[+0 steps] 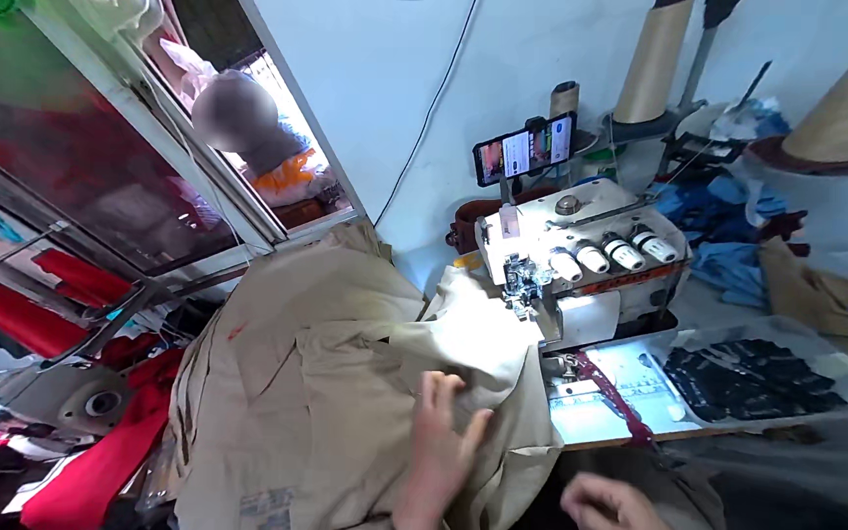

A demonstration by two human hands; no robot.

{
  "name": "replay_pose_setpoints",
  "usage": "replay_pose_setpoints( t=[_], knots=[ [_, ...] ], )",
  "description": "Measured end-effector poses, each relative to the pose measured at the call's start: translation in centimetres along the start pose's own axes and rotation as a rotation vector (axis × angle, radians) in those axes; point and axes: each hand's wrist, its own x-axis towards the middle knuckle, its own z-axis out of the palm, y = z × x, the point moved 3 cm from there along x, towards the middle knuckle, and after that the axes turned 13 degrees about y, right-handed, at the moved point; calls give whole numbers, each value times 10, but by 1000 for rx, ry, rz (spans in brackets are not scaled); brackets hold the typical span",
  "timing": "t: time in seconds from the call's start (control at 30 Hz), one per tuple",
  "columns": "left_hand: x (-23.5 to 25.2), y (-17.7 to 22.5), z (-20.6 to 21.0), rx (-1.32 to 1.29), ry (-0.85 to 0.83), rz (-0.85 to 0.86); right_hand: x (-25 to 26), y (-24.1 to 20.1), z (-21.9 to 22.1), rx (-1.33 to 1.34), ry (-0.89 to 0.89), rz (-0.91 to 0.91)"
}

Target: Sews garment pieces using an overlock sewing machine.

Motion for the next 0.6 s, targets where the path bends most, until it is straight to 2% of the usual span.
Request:
replay_pose_setpoints(
  t=[0.07, 0.1, 0.13, 0.23, 0.3, 0.37, 0.47, 0.6],
  knots=[
    [-14, 15, 26, 149, 78, 126, 21, -29, -12, 36, 344, -124],
    [-15, 18, 32, 186, 96, 131, 36, -37, -14, 26, 465, -189],
    [-13, 18, 35, 197, 124, 126, 52, -43, -15, 21, 508, -210],
    [0, 16, 27, 118, 193, 98, 94, -60, -14, 218, 380, -39],
    [10, 23, 12, 44, 180, 82, 112, -71, -13, 399, 367, 64],
    [16, 39, -5, 1, 145, 178, 119, -77, -14, 502, 407, 51],
    [17, 59, -20, -16, 50, 376, 106, -74, -12, 448, 416, -21],
    [11, 52, -12, -42, -73, 362, 66, -50, -1, 285, 316, -11]
  ],
)
